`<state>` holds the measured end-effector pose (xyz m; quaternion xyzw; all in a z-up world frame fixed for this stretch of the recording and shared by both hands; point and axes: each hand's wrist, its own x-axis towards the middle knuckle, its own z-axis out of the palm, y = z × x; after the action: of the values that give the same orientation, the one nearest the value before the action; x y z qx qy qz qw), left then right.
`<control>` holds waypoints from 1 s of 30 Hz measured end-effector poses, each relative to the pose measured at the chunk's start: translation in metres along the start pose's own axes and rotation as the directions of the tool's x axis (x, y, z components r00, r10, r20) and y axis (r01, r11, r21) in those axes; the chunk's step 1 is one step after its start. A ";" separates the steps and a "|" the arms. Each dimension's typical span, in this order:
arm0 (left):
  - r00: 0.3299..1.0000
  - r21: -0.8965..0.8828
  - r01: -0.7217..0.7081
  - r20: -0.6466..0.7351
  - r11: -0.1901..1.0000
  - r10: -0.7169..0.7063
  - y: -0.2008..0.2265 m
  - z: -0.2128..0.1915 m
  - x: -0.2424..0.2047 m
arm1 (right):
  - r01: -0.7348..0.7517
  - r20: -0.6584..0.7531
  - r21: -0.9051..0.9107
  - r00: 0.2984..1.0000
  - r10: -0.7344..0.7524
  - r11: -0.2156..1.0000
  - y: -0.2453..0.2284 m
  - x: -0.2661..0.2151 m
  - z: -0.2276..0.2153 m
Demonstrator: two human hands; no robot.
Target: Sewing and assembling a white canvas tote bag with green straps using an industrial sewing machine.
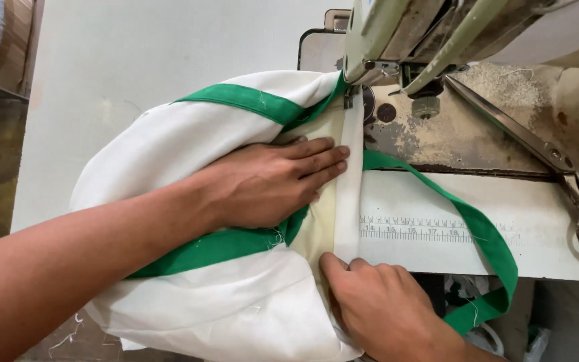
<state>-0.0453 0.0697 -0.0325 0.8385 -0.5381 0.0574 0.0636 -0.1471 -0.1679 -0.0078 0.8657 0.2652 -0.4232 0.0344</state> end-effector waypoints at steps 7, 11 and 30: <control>1.000 0.061 0.021 0.010 0.998 -0.022 0.004 -0.009 0.007 | 0.052 -0.113 0.045 0.992 -0.047 0.998 0.017 -0.003 -0.007; 0.999 0.111 0.045 0.012 0.993 -0.047 0.002 -0.014 0.010 | 0.081 -0.605 0.037 0.795 -0.042 0.996 0.045 -0.015 -0.028; 0.819 -0.296 0.554 0.361 0.778 -0.446 -0.004 -0.069 0.043 | 0.183 -0.836 -0.377 0.355 -0.419 0.908 0.094 0.049 -0.035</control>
<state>-0.0258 0.0442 0.0428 0.9218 -0.2972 -0.1844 0.1673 -0.0510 -0.2176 -0.0376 0.8807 0.4411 0.1425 -0.0974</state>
